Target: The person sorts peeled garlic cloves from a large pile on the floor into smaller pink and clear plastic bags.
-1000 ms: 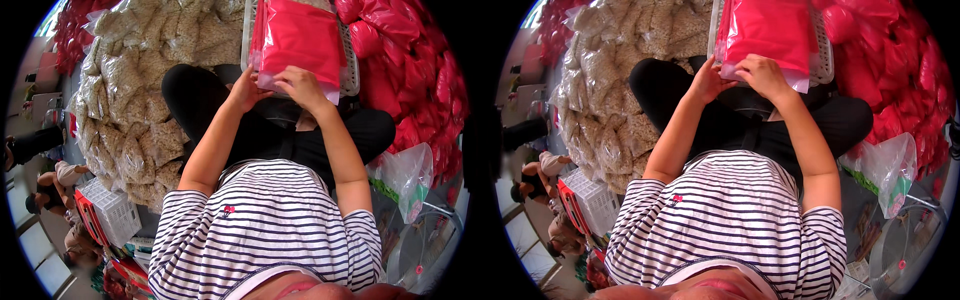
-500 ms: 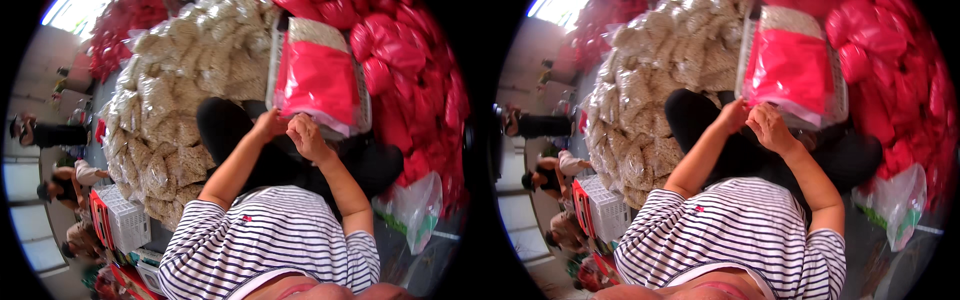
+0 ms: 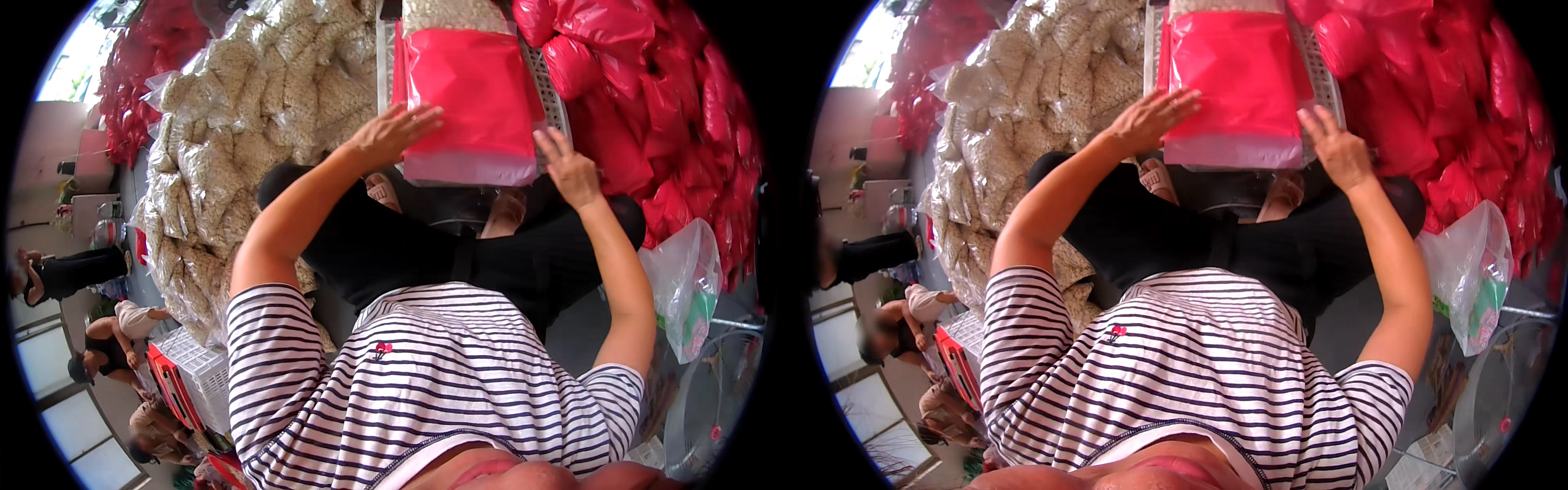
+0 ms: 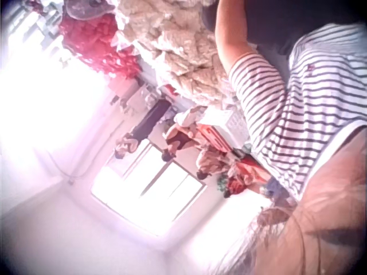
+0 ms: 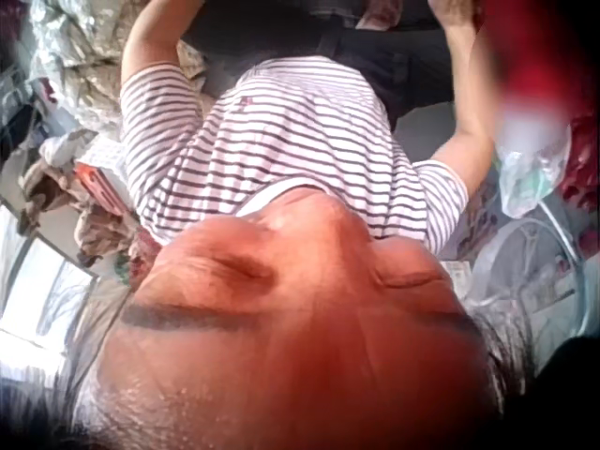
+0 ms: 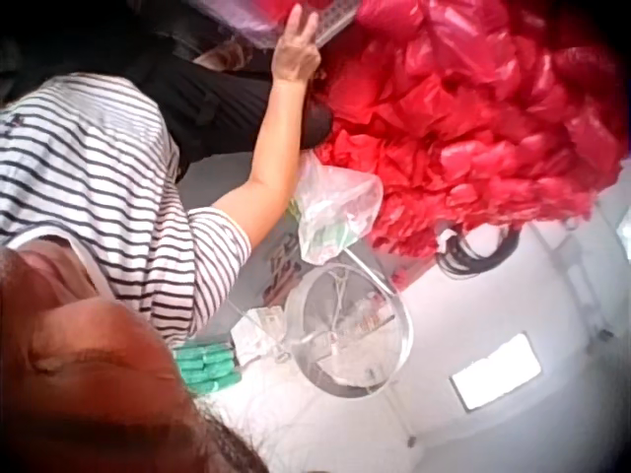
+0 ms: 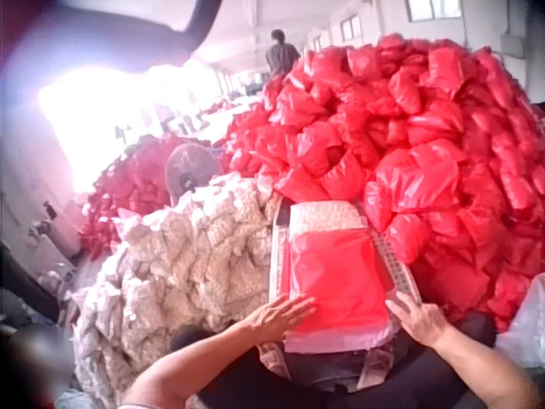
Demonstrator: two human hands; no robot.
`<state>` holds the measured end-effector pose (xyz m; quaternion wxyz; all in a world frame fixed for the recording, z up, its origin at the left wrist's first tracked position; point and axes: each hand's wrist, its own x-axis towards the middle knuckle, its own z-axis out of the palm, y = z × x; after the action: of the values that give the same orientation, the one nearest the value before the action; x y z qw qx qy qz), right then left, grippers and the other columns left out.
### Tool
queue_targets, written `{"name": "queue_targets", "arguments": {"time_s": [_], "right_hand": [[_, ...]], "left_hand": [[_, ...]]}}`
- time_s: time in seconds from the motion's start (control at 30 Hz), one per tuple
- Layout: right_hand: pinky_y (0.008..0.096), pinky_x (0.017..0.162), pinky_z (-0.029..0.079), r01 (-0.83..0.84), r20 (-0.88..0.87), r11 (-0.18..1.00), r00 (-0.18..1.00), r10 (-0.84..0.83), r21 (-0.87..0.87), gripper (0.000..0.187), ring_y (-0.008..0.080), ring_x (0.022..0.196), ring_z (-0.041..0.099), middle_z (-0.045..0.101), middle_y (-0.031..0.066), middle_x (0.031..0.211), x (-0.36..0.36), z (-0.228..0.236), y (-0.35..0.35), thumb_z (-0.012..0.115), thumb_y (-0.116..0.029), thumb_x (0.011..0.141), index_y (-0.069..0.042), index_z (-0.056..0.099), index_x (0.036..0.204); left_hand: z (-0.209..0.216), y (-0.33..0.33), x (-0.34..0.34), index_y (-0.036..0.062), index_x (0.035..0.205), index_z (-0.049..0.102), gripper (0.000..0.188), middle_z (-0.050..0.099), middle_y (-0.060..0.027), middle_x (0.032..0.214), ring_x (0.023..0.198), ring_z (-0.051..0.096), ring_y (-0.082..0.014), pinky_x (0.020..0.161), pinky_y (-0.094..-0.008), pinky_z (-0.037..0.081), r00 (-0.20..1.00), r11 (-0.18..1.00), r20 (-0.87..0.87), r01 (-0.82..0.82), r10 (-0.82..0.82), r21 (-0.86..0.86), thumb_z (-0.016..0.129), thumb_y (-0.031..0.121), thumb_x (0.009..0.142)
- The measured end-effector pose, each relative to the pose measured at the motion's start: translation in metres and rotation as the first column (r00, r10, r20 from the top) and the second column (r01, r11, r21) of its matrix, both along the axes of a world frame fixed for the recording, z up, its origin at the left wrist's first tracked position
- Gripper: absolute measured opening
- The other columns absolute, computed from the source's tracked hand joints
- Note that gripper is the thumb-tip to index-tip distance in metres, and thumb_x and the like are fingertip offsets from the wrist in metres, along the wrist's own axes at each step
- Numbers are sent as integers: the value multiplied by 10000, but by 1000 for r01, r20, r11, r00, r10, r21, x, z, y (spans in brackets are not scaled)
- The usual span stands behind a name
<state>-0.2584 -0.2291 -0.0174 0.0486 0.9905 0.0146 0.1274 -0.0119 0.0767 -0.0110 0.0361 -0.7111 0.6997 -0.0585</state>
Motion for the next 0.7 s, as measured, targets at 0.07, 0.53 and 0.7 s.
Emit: {"name": "queue_targets", "arguments": {"time_s": [0.07, 0.53, 0.7], "right_hand": [[315, 578, 540, -205, 185, 974, 958, 219, -92, 678, 209, 681, 632, 506, 53, 1320, 20, -11, 6, 562, -12, 759, -209, 405, 1389], [254, 631, 434, 354, -396, 230, 903, 169, 906, 264, 54, 691, 500, 614, -2, 749, 50, 52, 0, 530, -233, 961, -14, 677, 951], [354, 637, 478, 400, -235, 468, 898, -371, 788, 503, 211, 720, 623, 675, 103, 774, 131, 34, -36, 552, -457, 908, 4, 664, 741]], "left_hand": [[-9, -4, 0, 178, 1461, 296, 712, 220, -43, 1544, 1405, 251, -245, 1135, -423, 269, 993, 996, 88, 83, -84, 12, 599, 176, 817], [36, 12, -31, 40, 1106, 598, 312, 627, -171, 1028, 951, 590, -328, 854, -388, 441, 260, 781, -874, -595, 412, 191, 466, 292, 979], [42, -57, 10, -14, 792, 631, 461, 575, -265, 749, 699, 611, -391, 635, -467, 443, 394, 399, -785, -894, 478, -205, 443, 372, 962]]}}
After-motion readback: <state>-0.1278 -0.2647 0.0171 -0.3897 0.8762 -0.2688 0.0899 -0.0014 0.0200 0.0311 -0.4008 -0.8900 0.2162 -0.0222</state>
